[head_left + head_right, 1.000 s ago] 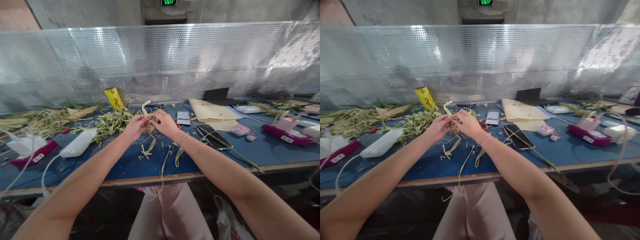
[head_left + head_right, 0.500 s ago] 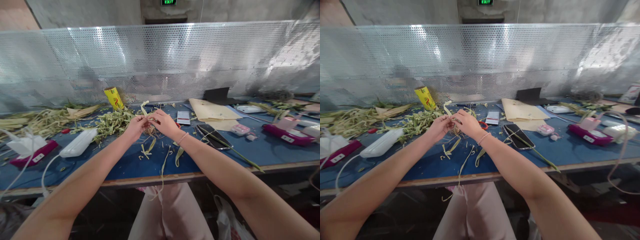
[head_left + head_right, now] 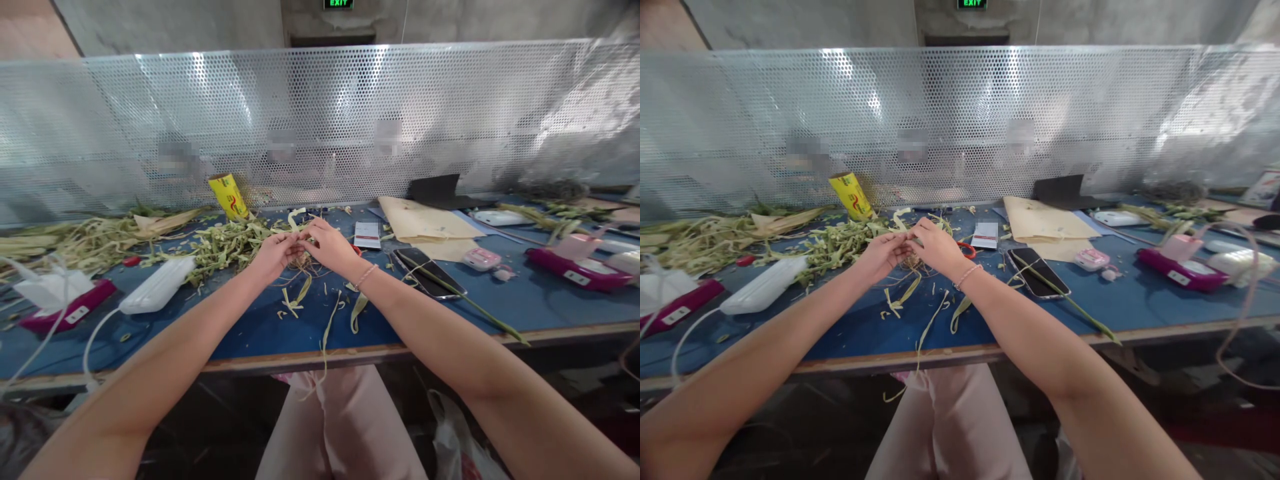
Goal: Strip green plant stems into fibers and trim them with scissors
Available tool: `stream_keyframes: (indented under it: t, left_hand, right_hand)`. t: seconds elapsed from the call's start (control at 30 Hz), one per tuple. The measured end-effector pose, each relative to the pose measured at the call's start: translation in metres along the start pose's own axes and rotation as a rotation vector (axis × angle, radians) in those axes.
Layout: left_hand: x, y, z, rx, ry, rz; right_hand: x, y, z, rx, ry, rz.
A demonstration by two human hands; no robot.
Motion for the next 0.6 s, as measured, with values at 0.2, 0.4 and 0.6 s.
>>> stream_keyframes:
  t: [0.2, 0.4, 0.6]
  left_hand:
    - [-0.003, 0.001, -0.002, -0.027, -0.014, 0.023]
    - [-0.005, 0.001, -0.003, -0.035, -0.023, 0.030]
    - [-0.006, 0.002, -0.005, -0.029, -0.035, 0.014]
  right_hand:
    - [0.005, -0.002, -0.003, 0.001, -0.043, -0.032]
    - [0.012, -0.005, -0.005, 0.048, -0.144, -0.117]
    - [0.010, -0.008, -0.005, 0.063, -0.151, -0.122]
Point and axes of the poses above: each hand's wrist, its own z-axis away from the middle knuckle, its own y-axis out of the back of the hand, x = y × z, the point moved 3 cm from there along -z, towards the middle knuckle, and after that the axes turned 2 degrees about -z, right-handed, at the moved point
